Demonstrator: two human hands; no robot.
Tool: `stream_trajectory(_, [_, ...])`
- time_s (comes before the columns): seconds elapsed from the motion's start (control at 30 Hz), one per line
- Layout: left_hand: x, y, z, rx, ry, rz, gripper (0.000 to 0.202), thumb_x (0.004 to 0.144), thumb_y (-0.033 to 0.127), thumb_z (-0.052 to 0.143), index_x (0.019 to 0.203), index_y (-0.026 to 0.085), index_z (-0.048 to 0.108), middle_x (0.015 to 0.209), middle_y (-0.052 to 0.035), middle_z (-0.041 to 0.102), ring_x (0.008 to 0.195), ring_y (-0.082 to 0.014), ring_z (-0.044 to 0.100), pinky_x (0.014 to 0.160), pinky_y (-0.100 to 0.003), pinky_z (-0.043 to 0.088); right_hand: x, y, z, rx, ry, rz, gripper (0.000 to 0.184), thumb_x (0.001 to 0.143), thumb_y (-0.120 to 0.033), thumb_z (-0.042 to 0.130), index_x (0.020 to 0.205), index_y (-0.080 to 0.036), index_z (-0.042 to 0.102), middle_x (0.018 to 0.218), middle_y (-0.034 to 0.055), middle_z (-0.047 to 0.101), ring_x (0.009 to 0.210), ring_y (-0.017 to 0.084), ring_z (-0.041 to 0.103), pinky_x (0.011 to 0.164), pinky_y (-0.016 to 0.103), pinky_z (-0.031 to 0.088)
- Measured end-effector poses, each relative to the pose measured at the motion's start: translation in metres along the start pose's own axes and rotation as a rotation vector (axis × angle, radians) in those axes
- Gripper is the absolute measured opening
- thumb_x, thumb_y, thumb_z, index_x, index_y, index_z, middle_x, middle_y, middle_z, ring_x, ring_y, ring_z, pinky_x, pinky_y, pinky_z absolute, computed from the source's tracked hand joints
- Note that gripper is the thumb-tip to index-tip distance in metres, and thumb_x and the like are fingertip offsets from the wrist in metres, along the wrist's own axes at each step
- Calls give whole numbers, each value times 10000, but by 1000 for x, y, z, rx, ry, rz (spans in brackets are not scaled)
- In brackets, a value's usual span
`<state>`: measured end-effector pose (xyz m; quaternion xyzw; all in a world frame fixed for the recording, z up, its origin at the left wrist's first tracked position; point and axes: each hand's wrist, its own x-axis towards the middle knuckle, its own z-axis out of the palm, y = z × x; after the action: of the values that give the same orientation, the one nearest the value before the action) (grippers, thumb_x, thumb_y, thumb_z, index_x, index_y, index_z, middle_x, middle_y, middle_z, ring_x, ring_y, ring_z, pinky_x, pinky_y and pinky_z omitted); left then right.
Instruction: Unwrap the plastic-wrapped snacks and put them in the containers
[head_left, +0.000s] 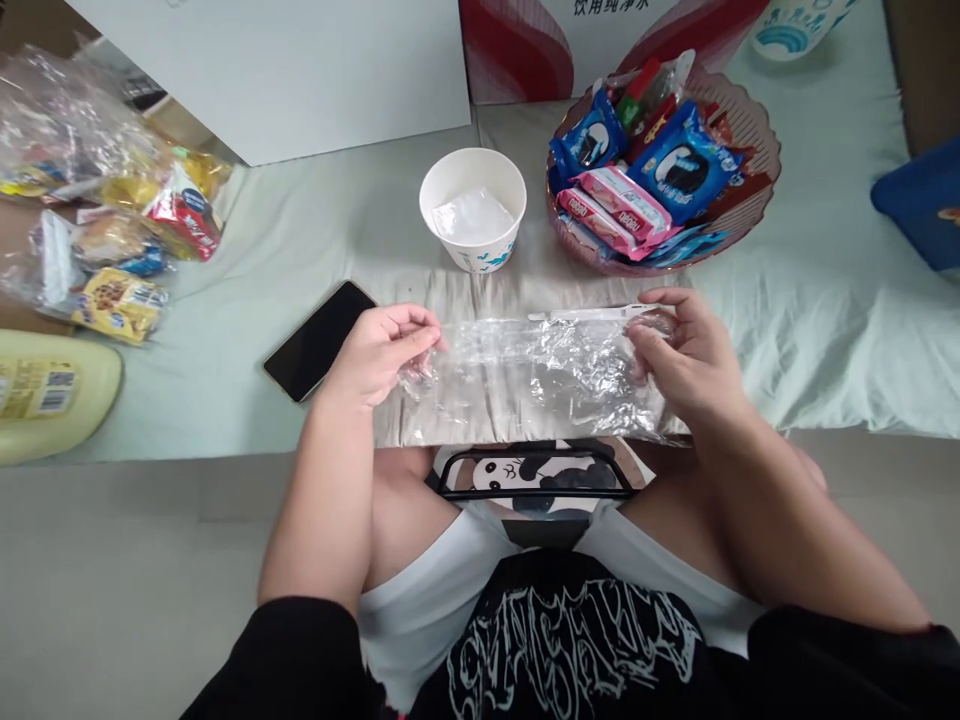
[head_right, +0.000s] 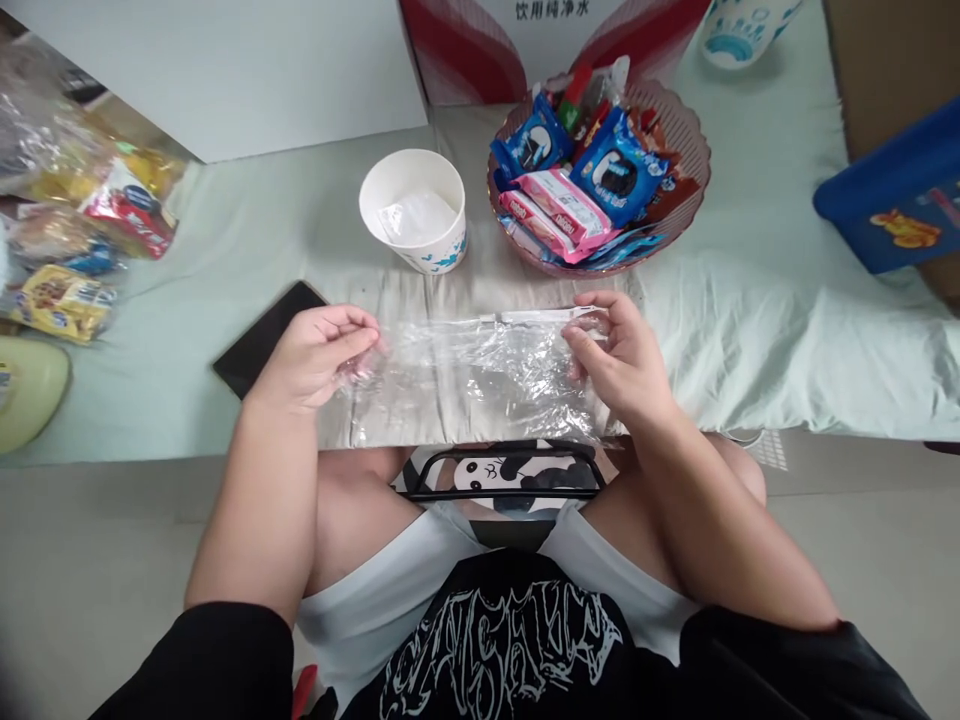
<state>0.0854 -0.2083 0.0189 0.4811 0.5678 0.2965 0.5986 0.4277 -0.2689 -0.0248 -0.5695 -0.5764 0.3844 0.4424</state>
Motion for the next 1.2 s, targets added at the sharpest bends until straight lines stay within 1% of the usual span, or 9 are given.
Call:
stream_trajectory(0.2, [4, 4, 5, 39, 138, -49, 244, 794, 379, 764, 752, 162, 660, 528, 19, 582, 385, -55, 408, 365, -192, 266, -1, -25, -2, 42, 17, 250, 312, 925, -486, 720, 1089, -263, 575, 696, -19, 659, 401, 97, 506, 388, 251, 395])
stream_trajectory(0.3, [4, 1, 0, -55, 41, -48, 395, 765, 532, 791, 821, 161, 666, 648, -26, 681, 528, -120, 620, 458, -207, 435, 0, -25, -5, 62, 26, 299, 329, 946, -539, 677, 1112, -273, 577, 703, -8, 662, 427, 121, 547, 424, 279, 437])
stream_trajectory(0.43, [0, -1, -6, 27, -216, -67, 609, 616, 378, 938, 1112, 175, 649, 752, -25, 750, 631, -165, 701, 556, -239, 516, 0, -21, -14, 158, -87, 309, 509, 838, -502, 798, 1218, -284, 539, 879, 16, 716, 598, 150, 674, 589, 321, 586])
stream_trajectory(0.53, [-1, -2, -8, 71, -176, -26, 485, 688, 335, 885, 1075, 172, 642, 667, 6, 706, 537, -127, 633, 523, -231, 479, 1, -19, -22, 169, -266, 308, 691, 706, -392, 906, 1270, -275, 523, 922, 20, 727, 722, 166, 713, 667, 320, 615])
stream_trajectory(0.6, [1, -4, -9, 80, -138, -18, 401, 743, 350, 837, 1050, 173, 650, 690, -5, 712, 533, -126, 630, 503, -231, 460, 2, -18, -23, 133, -294, 317, 582, 744, -377, 875, 1217, -254, 560, 830, 6, 699, 701, 160, 702, 644, 300, 599])
stream_trajectory(0.83, [2, -8, -9, 87, -316, 19, 529, 680, 315, 874, 1131, 195, 627, 780, 16, 664, 759, -175, 732, 630, -243, 558, 4, -12, -11, 49, -24, 248, 295, 914, -355, 695, 1172, -271, 581, 928, 0, 597, 486, 78, 559, 432, 258, 477])
stream_trajectory(0.97, [1, -7, -4, 83, -249, 35, 420, 722, 249, 827, 1088, 198, 627, 832, 17, 637, 554, -89, 614, 499, -218, 488, 2, -5, -6, -15, 2, 251, 282, 960, -368, 619, 1220, -275, 561, 988, 24, 650, 384, 50, 427, 327, 250, 328])
stream_trajectory(1.07, [3, -7, -4, 35, -135, 47, 343, 755, 244, 803, 1053, 198, 638, 812, 9, 637, 453, -33, 453, 407, -189, 338, 0, -4, -6, -160, 37, 202, 304, 947, -341, 603, 1241, -269, 576, 1033, 52, 715, 410, 77, 452, 375, 279, 371])
stream_trajectory(1.2, [6, -5, -5, -25, -182, -7, 368, 751, 233, 800, 1071, 196, 622, 754, 6, 671, 433, -24, 379, 402, -185, 262, -2, -10, -11, -465, 205, -164, 227, 843, -317, 683, 1057, -243, 691, 1001, 69, 719, 666, 167, 608, 642, 367, 538])
